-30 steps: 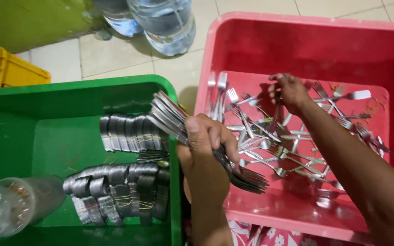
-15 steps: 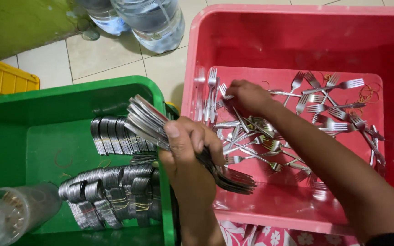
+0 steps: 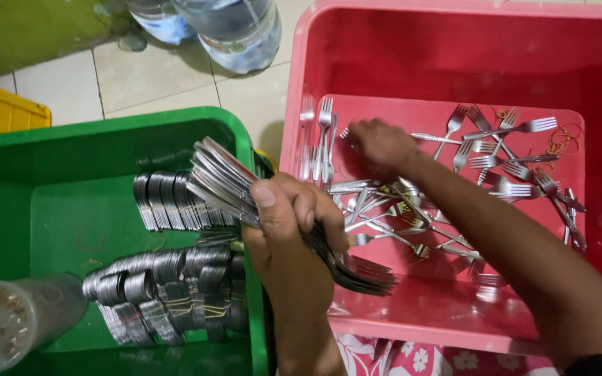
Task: Bundling metal forks with rubber bands and placing them into a storage bin
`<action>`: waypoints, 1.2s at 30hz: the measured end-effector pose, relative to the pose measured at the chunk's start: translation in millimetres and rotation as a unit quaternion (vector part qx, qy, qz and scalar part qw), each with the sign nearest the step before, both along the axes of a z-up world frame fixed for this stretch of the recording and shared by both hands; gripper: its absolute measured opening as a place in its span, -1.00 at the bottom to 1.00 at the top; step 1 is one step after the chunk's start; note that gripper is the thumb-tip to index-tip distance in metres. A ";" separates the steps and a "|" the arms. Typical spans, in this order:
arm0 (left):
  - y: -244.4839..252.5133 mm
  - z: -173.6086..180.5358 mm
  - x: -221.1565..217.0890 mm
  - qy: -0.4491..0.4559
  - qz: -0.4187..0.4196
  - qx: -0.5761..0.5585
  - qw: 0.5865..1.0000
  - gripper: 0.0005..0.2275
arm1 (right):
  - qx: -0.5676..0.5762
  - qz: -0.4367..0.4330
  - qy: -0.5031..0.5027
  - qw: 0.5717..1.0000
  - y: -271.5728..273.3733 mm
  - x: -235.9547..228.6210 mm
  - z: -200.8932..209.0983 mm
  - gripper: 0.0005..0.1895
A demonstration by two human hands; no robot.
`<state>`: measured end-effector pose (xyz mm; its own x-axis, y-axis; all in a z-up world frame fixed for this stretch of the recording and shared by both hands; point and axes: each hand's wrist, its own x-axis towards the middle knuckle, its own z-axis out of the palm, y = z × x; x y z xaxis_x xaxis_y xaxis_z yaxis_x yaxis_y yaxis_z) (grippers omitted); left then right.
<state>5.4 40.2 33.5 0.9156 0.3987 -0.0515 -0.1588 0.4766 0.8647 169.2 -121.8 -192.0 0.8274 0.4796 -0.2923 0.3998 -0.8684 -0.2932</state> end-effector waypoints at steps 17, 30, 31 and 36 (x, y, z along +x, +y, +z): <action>-3.2 -1.0 0.7 0.003 -0.005 0.020 1.000 -0.63 | 0.046 -0.148 0.038 0.987 -22.8 36.0 -55.2 -0.63; -5.8 0.7 0.7 0.011 -0.011 0.009 1.000 -0.64 | 0.116 -0.220 0.070 0.966 -8.3 39.8 -43.8 -0.49; -8.0 1.5 0.6 0.012 -0.010 0.010 1.000 -0.64 | 0.117 -0.220 0.071 0.966 -4.6 34.2 -41.2 -0.49; -15.1 3.4 1.7 0.024 -0.040 -0.017 0.999 -0.62 | 0.087 -0.215 0.094 0.968 6.8 24.1 -35.5 -0.64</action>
